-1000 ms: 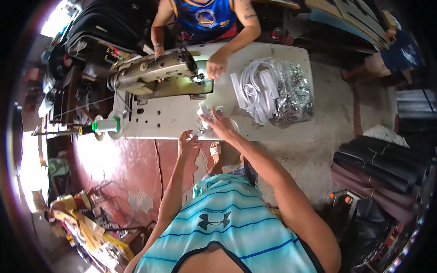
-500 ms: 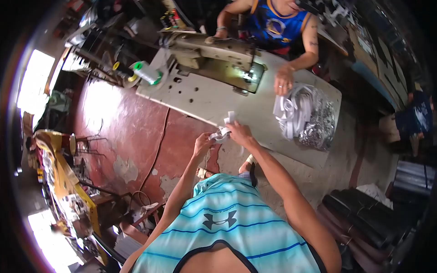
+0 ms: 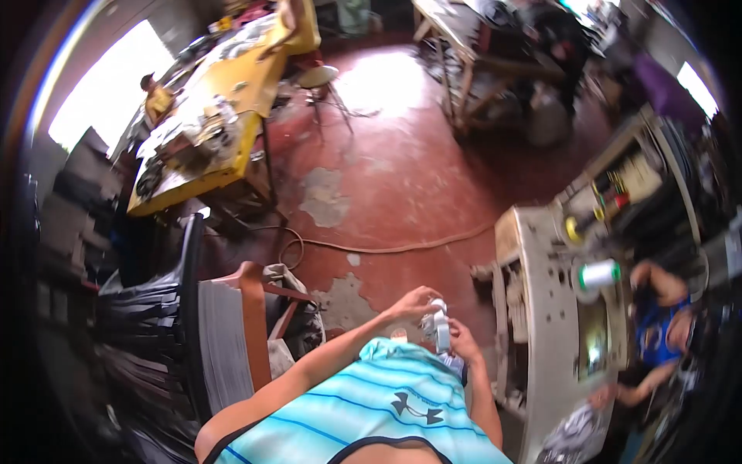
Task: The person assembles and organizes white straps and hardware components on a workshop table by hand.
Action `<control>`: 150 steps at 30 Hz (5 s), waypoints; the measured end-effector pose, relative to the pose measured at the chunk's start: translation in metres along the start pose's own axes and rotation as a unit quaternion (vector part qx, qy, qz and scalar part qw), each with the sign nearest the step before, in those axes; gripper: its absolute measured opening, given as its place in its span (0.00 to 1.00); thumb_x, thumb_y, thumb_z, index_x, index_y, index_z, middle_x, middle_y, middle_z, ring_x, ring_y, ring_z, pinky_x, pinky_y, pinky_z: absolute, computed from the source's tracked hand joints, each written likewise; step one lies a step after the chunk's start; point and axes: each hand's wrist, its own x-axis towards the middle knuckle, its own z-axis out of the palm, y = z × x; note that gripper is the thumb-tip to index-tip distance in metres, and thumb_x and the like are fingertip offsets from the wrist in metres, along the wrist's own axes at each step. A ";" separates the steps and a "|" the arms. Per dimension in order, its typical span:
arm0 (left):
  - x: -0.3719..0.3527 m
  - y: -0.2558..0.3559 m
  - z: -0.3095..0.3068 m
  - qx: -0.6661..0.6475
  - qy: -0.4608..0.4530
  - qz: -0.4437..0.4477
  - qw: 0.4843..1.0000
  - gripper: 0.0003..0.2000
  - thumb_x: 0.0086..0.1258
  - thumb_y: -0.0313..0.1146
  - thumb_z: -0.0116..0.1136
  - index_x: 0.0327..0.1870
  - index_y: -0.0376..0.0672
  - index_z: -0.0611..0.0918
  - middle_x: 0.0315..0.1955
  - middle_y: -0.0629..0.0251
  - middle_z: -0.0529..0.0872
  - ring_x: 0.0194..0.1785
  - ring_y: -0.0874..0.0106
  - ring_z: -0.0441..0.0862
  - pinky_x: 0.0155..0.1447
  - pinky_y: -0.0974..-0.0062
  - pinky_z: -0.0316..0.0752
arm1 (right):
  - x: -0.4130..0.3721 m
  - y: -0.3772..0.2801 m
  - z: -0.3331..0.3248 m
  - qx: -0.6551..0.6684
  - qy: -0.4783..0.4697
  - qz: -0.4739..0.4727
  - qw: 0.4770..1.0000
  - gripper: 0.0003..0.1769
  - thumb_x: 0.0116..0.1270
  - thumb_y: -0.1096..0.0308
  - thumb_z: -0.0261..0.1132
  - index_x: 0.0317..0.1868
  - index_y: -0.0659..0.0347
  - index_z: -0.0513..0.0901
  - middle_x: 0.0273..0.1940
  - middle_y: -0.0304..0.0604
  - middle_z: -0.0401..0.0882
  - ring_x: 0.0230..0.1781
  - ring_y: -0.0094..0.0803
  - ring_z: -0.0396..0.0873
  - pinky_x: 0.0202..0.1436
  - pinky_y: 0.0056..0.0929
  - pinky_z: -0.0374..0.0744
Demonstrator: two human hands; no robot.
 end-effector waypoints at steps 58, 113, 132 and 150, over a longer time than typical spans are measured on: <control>0.371 -0.077 -1.171 -0.615 0.615 0.252 0.424 0.21 0.79 0.52 0.38 0.57 0.49 0.77 0.48 0.62 0.85 0.50 0.63 0.84 0.47 0.60 0.82 | 1.182 -0.802 0.579 -0.075 -0.554 0.150 0.816 0.35 0.79 0.47 0.48 0.70 0.72 0.63 0.68 0.58 0.67 0.63 0.47 0.75 0.66 0.44 0.76; 0.647 -0.378 -1.305 -0.186 0.577 -0.264 0.750 0.18 0.71 0.40 0.58 0.59 0.44 0.81 0.44 0.51 0.87 0.47 0.64 0.85 0.54 0.66 0.78 | 1.568 -0.841 0.735 -0.614 -0.313 -0.579 0.435 0.14 0.53 0.66 0.64 0.20 0.57 0.66 0.21 0.45 0.63 0.21 0.43 0.68 0.24 0.40 0.68; 0.506 -0.483 -1.351 -0.104 0.458 -0.296 0.832 0.19 0.71 0.41 0.57 0.58 0.43 0.81 0.46 0.49 0.87 0.48 0.59 0.84 0.55 0.64 0.78 | 1.562 -0.843 0.741 -0.623 -0.311 -0.556 0.454 0.14 0.51 0.65 0.65 0.20 0.56 0.67 0.22 0.43 0.65 0.23 0.40 0.70 0.25 0.40 0.71; 0.498 -0.479 -1.222 -0.210 0.450 -0.360 0.790 0.19 0.70 0.41 0.56 0.58 0.42 0.81 0.47 0.48 0.86 0.49 0.55 0.83 0.56 0.62 0.77 | 1.574 -0.832 0.737 -0.542 -0.344 -0.555 0.530 0.14 0.53 0.70 0.65 0.20 0.59 0.66 0.21 0.47 0.64 0.23 0.45 0.67 0.26 0.44 0.67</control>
